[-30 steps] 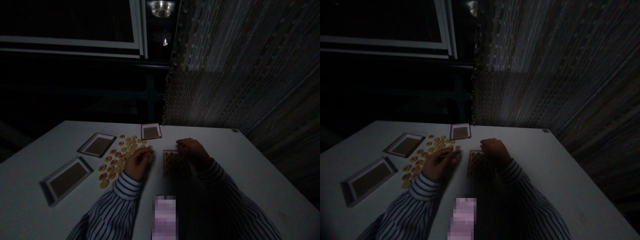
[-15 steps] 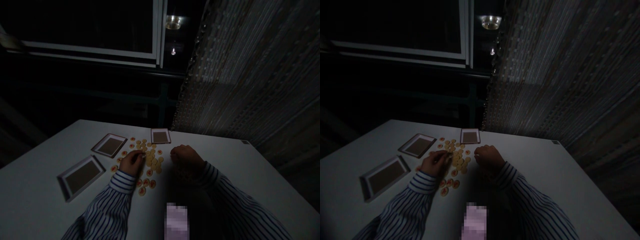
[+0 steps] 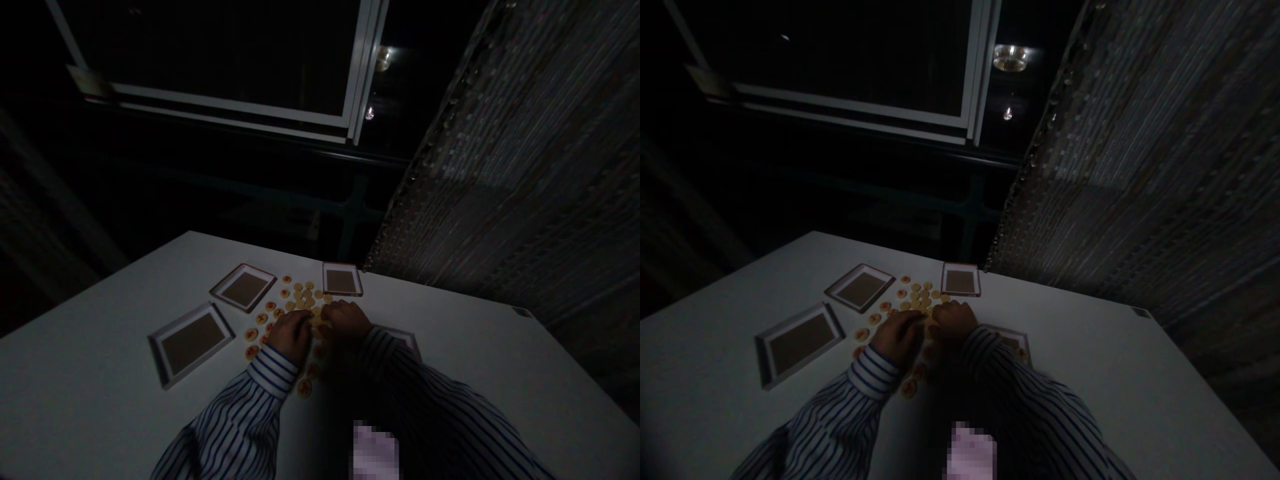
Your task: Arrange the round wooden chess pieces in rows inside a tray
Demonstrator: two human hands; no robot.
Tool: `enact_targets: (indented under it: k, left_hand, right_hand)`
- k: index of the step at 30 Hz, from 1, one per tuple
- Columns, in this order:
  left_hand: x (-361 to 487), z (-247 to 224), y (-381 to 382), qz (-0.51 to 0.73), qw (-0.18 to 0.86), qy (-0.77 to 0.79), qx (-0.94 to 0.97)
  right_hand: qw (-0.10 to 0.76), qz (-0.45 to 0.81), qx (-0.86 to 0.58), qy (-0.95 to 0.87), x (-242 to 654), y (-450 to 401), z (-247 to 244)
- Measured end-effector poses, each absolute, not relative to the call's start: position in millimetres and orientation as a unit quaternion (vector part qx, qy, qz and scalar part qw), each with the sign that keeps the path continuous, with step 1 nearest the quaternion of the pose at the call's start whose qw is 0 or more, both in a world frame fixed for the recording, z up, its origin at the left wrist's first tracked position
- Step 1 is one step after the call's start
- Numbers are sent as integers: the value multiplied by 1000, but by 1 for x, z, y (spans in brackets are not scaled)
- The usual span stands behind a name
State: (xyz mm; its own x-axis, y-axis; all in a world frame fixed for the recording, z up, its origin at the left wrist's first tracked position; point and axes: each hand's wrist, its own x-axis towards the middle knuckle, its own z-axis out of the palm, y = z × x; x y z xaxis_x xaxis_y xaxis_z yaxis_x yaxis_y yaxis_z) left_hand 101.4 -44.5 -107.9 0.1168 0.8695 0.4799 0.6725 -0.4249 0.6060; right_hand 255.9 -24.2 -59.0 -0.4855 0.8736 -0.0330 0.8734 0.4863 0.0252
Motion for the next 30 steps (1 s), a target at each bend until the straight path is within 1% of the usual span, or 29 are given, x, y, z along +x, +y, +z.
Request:
enact_targets:
  k: [11,14,17,20,23,26,30]
  left_hand:
    - [100,-108,-44,388,131,527,745]
    - [100,-108,-44,398,130,522,743]
    - [100,-110,-42,405,135,520,740]
    - [100,-111,-42,407,146,523,734]
    - [102,-108,-44,413,146,529,726]
    - [105,-104,-47,430,139,529,718]
    - [108,-100,-49,466,134,509,711]
  right_hand:
    - [25,1,511,859,249,-19,-63]
    - [-3,-20,517,856,251,-18,-60]
    - [-79,-111,535,834,255,-16,-60]
    - [-175,-272,536,780,259,-12,-61]
    - [-255,-422,498,713,262,-10,-61]
    - [-285,-518,464,660,263,-11,-57]
    - [-293,-565,449,627,263,-15,-51]
